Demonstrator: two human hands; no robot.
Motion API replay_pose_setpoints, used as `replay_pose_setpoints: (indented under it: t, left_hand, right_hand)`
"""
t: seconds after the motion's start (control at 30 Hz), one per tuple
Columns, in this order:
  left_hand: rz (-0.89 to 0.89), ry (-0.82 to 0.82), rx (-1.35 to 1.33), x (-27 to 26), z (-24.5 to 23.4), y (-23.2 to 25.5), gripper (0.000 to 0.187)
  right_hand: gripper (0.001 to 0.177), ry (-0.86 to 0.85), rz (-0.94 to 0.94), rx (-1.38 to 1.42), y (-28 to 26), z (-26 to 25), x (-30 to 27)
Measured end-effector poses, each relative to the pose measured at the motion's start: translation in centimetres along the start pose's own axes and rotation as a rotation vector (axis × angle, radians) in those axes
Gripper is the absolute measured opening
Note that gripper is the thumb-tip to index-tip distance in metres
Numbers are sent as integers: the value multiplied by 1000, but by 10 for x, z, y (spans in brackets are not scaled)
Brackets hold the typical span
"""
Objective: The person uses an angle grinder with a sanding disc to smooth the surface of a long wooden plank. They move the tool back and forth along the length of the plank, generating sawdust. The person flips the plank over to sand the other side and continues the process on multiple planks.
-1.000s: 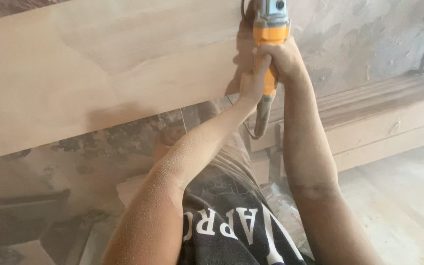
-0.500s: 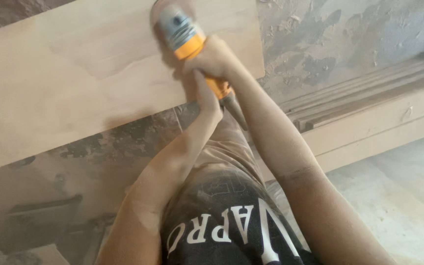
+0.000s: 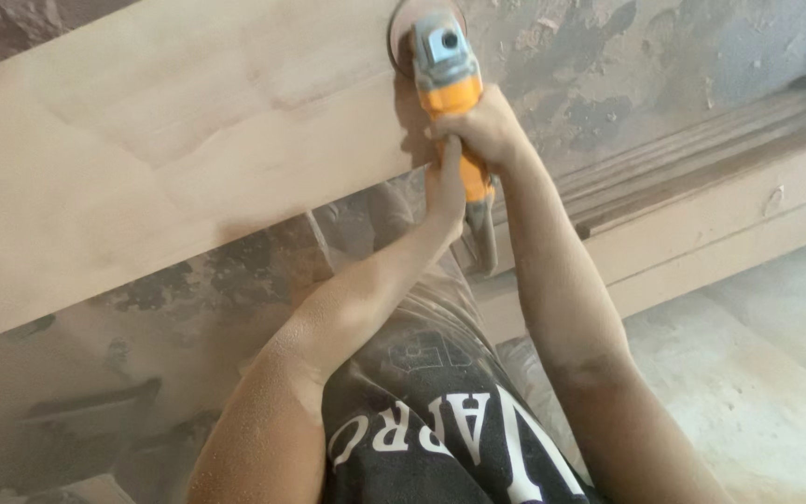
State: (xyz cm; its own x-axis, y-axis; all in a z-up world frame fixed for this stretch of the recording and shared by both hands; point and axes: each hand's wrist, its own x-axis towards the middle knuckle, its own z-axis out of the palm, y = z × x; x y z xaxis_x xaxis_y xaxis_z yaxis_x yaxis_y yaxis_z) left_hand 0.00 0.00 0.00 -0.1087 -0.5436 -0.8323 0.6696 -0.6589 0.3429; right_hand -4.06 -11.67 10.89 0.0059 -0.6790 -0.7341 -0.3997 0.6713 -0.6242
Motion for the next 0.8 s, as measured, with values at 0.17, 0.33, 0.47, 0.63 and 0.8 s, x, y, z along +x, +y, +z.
replay_pose_setpoints:
  t: [0.17,0.33,0.47,0.63,0.8]
  left_hand:
    - [-9,-70,47,-6,2,-4,68]
    - [-14,-18,37,6,26,26,67]
    - [73,-37,91,18,41,72,76]
    - [151,-89,135,32,49,118,82]
    - [131,-40,-38,32,41,91,78]
  right_hand:
    - [29,-4,-39,51,11,-9,-5]
    - [32,2,-47,105,-2,-19,19]
    - [30,-50,-162,140,-23,-25,48]
    - [33,-36,-171,68,-53,-18,82]
    - [33,-47,-170,19,-43,-13,74]
